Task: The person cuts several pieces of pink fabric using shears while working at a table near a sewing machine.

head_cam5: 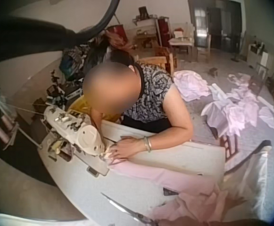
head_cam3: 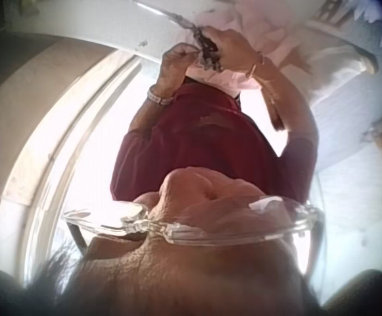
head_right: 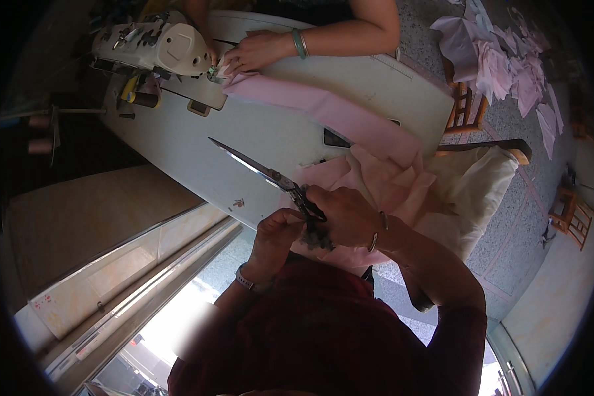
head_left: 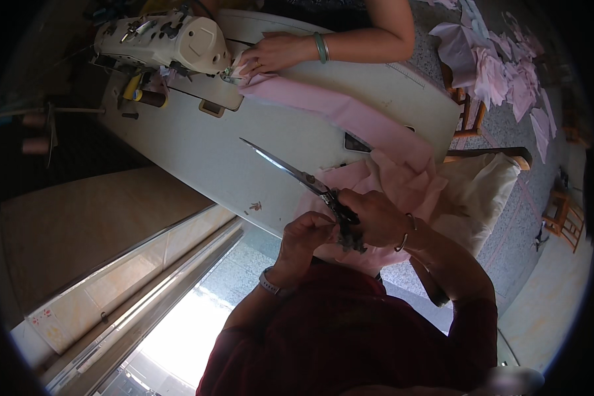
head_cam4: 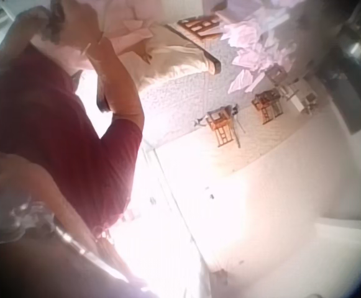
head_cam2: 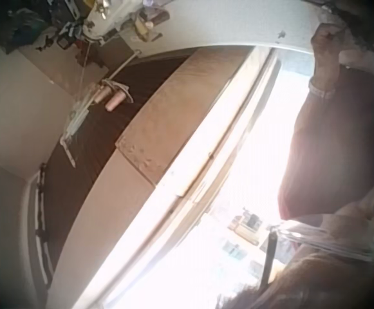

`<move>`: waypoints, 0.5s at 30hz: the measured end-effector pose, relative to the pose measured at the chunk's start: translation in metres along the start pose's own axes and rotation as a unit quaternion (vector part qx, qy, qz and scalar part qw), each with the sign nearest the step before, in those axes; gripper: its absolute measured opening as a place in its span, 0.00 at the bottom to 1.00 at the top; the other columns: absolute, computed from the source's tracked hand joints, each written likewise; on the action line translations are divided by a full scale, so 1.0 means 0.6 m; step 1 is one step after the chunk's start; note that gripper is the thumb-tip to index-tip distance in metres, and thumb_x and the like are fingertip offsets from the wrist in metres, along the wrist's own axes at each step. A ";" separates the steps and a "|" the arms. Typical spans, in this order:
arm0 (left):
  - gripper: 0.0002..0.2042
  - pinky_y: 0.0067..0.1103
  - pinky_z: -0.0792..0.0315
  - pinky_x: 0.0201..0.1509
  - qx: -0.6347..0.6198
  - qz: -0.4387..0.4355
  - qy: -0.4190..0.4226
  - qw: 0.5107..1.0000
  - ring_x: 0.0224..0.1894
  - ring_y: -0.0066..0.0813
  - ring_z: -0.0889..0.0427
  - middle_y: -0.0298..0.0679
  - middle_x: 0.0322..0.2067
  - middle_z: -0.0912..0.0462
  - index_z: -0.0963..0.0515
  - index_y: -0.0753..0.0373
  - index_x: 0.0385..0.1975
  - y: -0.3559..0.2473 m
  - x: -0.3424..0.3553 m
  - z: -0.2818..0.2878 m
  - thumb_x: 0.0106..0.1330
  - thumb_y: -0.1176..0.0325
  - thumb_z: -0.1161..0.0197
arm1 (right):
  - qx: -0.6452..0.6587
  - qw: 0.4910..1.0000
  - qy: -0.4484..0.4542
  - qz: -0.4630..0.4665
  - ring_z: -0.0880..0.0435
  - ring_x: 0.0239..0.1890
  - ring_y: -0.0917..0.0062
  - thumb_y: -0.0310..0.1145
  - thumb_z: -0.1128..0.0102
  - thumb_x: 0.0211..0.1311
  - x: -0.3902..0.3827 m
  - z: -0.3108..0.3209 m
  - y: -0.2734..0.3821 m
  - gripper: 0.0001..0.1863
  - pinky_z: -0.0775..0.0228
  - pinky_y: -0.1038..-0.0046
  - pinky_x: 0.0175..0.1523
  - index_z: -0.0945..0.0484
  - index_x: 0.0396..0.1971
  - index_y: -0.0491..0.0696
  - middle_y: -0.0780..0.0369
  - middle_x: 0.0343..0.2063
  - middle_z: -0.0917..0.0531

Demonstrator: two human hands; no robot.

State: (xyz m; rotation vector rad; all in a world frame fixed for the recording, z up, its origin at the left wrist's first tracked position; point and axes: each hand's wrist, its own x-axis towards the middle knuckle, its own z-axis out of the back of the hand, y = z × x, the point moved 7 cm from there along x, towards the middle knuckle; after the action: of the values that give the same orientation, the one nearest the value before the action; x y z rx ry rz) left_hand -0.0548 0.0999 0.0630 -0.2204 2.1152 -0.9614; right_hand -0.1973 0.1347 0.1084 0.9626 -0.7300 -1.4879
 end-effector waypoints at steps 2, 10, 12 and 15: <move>0.06 0.17 0.28 0.45 0.000 -0.002 0.004 1.000 0.37 0.17 0.22 0.33 0.33 0.18 0.21 0.66 0.37 0.001 0.000 0.001 0.65 0.81 0.44 | 0.000 1.000 0.002 -0.003 0.18 0.25 0.55 0.31 0.31 0.46 0.001 0.001 0.002 0.19 0.28 0.62 0.29 0.33 0.33 0.44 0.54 0.20 0.22; 0.06 0.18 0.29 0.45 -0.005 0.004 0.009 1.000 0.37 0.17 0.22 0.33 0.33 0.18 0.21 0.66 0.37 0.001 0.000 0.001 0.65 0.81 0.45 | 0.001 1.000 0.005 -0.008 0.18 0.25 0.55 0.30 0.31 0.45 0.001 0.000 0.000 0.19 0.28 0.62 0.30 0.32 0.33 0.44 0.54 0.20 0.21; 0.06 0.17 0.29 0.45 -0.005 0.005 0.009 1.000 0.37 0.17 0.23 0.33 0.33 0.18 0.21 0.66 0.37 0.002 0.000 0.002 0.66 0.81 0.44 | 0.002 1.000 0.005 -0.009 0.18 0.26 0.55 0.30 0.31 0.45 0.001 -0.001 -0.001 0.19 0.28 0.62 0.30 0.32 0.33 0.44 0.54 0.20 0.21; 0.05 0.17 0.29 0.44 -0.003 0.002 0.011 1.000 0.36 0.17 0.23 0.32 0.32 0.19 0.21 0.66 0.37 0.001 0.001 0.001 0.66 0.80 0.44 | 0.008 1.000 0.006 -0.012 0.19 0.26 0.54 0.30 0.31 0.45 0.002 -0.001 -0.002 0.18 0.28 0.61 0.30 0.32 0.33 0.44 0.53 0.20 0.21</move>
State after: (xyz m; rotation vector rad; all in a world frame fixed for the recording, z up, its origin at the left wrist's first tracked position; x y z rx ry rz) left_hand -0.0544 0.0995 0.0621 -0.2092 2.1388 -0.9593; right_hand -0.1975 0.1340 0.1068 0.9941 -0.7250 -1.4978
